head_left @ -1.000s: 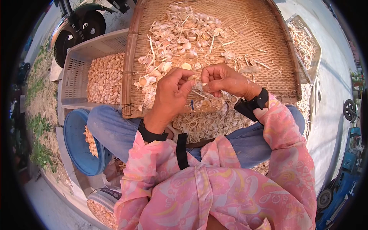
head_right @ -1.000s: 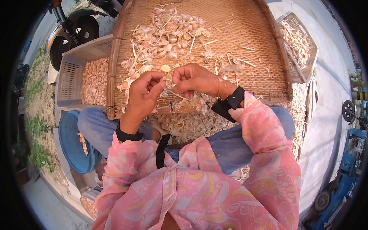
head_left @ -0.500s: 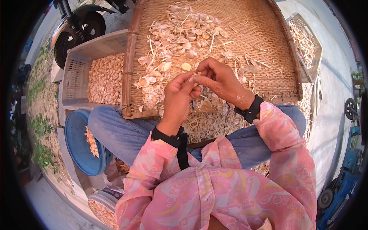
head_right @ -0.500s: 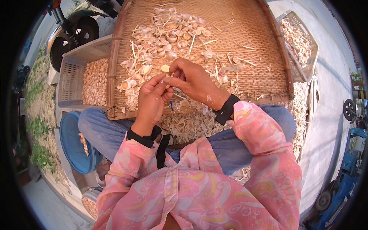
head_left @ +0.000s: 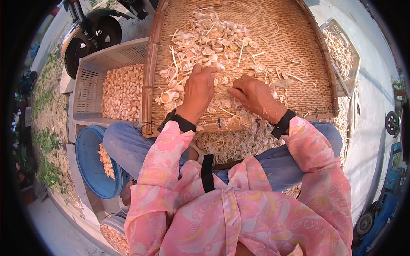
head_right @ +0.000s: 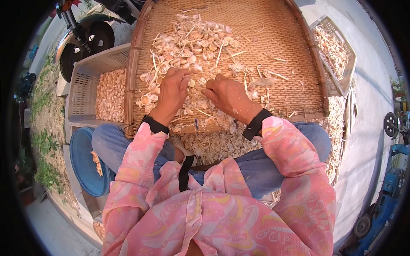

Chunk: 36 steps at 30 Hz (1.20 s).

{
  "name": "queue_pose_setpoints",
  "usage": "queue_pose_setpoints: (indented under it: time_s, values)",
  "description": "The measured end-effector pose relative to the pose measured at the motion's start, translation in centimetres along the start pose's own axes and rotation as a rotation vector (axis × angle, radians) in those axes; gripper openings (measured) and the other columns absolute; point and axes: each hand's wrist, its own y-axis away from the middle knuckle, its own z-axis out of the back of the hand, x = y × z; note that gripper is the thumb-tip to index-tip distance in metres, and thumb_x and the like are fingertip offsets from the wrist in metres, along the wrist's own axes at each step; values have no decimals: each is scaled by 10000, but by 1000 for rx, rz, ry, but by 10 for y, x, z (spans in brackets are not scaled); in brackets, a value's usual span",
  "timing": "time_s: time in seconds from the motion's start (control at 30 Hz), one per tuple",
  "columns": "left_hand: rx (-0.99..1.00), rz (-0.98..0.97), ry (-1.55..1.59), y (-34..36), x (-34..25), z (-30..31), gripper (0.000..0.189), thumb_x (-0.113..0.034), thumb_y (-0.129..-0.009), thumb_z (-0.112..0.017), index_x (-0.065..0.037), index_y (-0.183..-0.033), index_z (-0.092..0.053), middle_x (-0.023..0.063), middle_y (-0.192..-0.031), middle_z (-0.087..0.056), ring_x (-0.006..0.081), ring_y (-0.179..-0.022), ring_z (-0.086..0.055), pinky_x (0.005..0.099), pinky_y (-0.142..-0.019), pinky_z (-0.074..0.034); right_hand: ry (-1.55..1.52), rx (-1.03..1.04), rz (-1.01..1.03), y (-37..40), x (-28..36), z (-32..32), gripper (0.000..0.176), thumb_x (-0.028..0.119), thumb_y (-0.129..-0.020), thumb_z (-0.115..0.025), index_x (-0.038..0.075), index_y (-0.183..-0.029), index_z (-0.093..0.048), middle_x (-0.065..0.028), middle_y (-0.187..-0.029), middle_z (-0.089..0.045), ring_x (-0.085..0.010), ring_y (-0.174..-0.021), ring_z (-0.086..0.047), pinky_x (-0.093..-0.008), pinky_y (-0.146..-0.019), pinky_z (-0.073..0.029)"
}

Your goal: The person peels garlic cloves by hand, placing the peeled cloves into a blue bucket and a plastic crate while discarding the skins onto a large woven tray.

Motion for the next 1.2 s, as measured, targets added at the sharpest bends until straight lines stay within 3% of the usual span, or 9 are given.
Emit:
queue_pose_setpoints:
  time_s: [0.33, 0.43, 0.5, 0.57, 0.7, 0.83, 0.93, 1.03, 1.2]
  values:
    - [267, 120, -291, 13, 0, -25, 168, -131, -845, -553, -26, -920, -445, 139, -825, -443, 322, -643, -559, 411, -529, -459, -165, -175, -63, -24, -27, 5, 108, 124, -810, -564, 42, -878, -584, -142, -813, -568, -317, -752, -572, -393, -643, -447]
    - [102, 170, 327, 2, 9, -7, 168, -166, -872, -554, -36, -926, -463, 41, -725, -448, 167, -549, -497, 282, -433, -401, -46, -231, -4, -52, -40, 3, 135, 74, -800, -578, 29, -927, -574, -126, -878, -582, -292, -772, -577, -354, -665, -453]
    - [199, 668, 1127, -2, -12, 49, 163, -194, -889, -553, -54, -935, -485, -40, -667, -423, 47, -530, -385, 168, -415, -298, 56, -231, 27, -76, -48, 2, 172, 100, -797, -563, 66, -965, -582, -129, -925, -574, -314, -828, -576, -387, -697, -462]
    - [5, 633, 1110, 10, -19, 114, 146, -192, -892, -551, -67, -940, -494, -56, -673, -420, 13, -519, -348, 143, -407, -246, 145, -218, 72, -93, -54, -5, 207, 116, -784, -560, 99, -988, -591, -133, -933, -573, -331, -860, -573, -419, -713, -464]
    - [-362, 695, 278, 83, 51, 225, 172, -218, -889, -541, -46, -885, -543, -54, -665, -452, 31, -516, -361, 192, -442, -282, 213, -128, 76, -105, -54, -14, 231, 124, -763, -575, 113, -994, -581, -134, -933, -577, -326, -867, -574, -424, -712, -461]
    - [-72, 749, -707, 221, 167, 291, 270, -243, -811, -596, 21, -868, -594, 130, -767, -609, 252, -695, -558, 352, -634, -431, 187, 38, 26, -98, -43, 0, 175, 127, -754, -582, 83, -920, -547, -134, -850, -587, -318, -818, -583, -414, -678, -454]
    - [-102, 851, -812, 232, 156, 286, 324, -254, -776, -610, 31, -930, -615, 212, -853, -619, 300, -765, -574, 369, -705, -440, -12, 55, 70, -79, -38, 7, 151, 131, -749, -591, 60, -857, -514, -139, -791, -588, -329, -762, -579, -406, -655, -446]
    - [-373, 759, -86, 153, 108, 263, 350, -273, -852, -559, 3, -1067, -580, 108, -921, -622, 203, -777, -577, 291, -692, -448, -376, 36, -31, -58, -29, 3, 193, 131, -775, -634, 36, -910, -535, -52, -733, -571, -177, -659, -552, -290, -602, -444]
    - [126, 394, 548, 33, -18, 113, 409, -278, -903, -517, -31, -1223, -454, 57, -933, -583, 113, -781, -584, 217, -626, -454, -741, 70, -101, -29, 11, 13, 151, 115, -808, -648, 27, -911, -580, 23, -727, -575, -48, -646, -501, -202, -592, -430]
